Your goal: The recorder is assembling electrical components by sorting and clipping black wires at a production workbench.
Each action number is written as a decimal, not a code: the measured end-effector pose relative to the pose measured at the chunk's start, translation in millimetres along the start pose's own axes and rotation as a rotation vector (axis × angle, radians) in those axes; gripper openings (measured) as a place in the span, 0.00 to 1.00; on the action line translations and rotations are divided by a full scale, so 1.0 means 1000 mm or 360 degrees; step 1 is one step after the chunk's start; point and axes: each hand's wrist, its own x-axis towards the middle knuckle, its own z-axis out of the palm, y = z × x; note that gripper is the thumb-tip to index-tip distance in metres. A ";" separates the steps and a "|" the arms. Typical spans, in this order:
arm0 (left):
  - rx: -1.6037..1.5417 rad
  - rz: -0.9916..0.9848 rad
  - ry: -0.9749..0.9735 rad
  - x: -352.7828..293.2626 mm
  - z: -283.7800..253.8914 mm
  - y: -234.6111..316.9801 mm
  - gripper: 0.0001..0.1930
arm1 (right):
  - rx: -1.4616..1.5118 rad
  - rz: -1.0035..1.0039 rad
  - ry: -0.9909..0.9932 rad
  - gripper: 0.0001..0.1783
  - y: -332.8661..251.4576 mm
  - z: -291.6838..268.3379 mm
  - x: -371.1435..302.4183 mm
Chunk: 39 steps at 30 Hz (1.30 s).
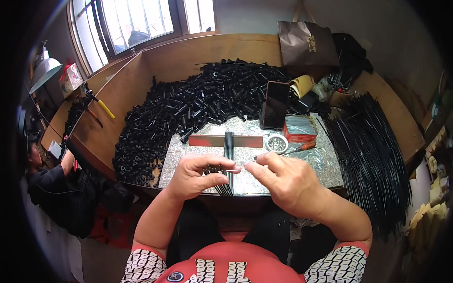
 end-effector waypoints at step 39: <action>0.0573 0.0233 0.0192 -0.003 0.014 0.003 0.10 | -0.0123 -0.0139 0.0057 0.18 -0.003 -0.003 -0.004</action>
